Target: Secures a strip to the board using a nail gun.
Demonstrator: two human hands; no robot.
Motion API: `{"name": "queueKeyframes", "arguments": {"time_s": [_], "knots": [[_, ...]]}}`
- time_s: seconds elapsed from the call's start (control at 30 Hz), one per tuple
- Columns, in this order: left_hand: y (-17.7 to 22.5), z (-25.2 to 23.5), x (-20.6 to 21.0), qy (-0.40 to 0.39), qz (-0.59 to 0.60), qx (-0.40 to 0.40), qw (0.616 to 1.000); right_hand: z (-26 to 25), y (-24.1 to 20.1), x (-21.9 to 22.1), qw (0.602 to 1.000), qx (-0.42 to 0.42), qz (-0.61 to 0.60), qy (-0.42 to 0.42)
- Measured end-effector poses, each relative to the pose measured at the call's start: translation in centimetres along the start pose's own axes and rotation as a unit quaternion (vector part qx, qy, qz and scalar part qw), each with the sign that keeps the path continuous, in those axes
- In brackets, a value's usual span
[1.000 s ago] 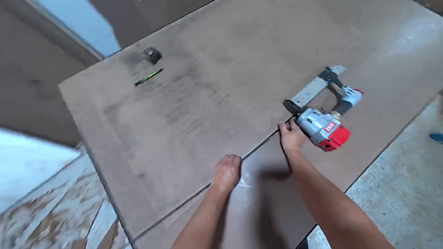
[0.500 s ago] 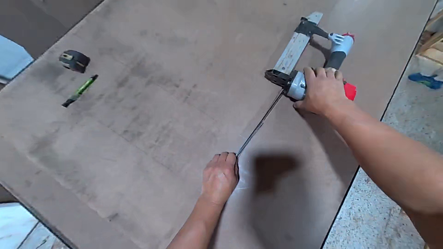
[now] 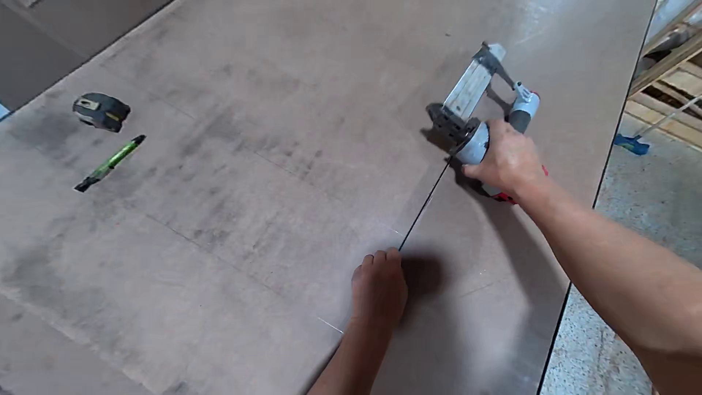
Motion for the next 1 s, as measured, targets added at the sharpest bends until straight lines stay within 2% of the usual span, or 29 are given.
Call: {"name": "queueKeyframes", "arguments": {"time_s": [0.2, 0.33, 0.47, 0.63, 0.73, 0.9, 1.0], "knots": [[2.5, -1.9, 0.1, 0.038, 0.027, 0.039, 0.998, -0.2, 0.8, 0.4, 0.999, -0.024, 0.032, -0.021], [2.5, -3.0, 0.4, 0.062, 0.031, 0.072, 0.995, -0.5, 2.4, 0.0, 0.999, -0.016, 0.042, -0.026], [1.5, -4.1, 0.3, 0.048, 0.019, 0.101, 0.993, -0.6, 2.5, 0.4, 0.996, -0.012, 0.075, -0.047], [2.3, -5.0, 0.3, 0.020, 0.011, 0.061, 0.998, -0.2, 1.6, 0.2, 0.996, -0.007, 0.080, -0.032], [3.0, -6.4, 0.4, -0.025, 0.022, 0.061, 0.998, 0.5, 0.8, 0.6, 0.995, -0.018, 0.090, -0.048], [3.1, -7.0, 0.2, -0.016, 0.028, 0.097, 0.995, 0.7, 1.1, 0.5, 0.995, -0.035, 0.082, -0.046], [3.0, -7.5, 0.0, -0.037, 0.037, 0.114, 0.992, 0.6, 1.6, 0.4, 0.995, -0.019, 0.086, -0.040]]}}
Point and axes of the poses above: each hand's wrist, its own z-axis away from the middle knuckle, its own x-axis out of the palm, y = z × x, the point moved 4 cm from there along -z, towards the middle knuckle, and after that the axes turned 9 degrees about -z, right-handed, at the moved point
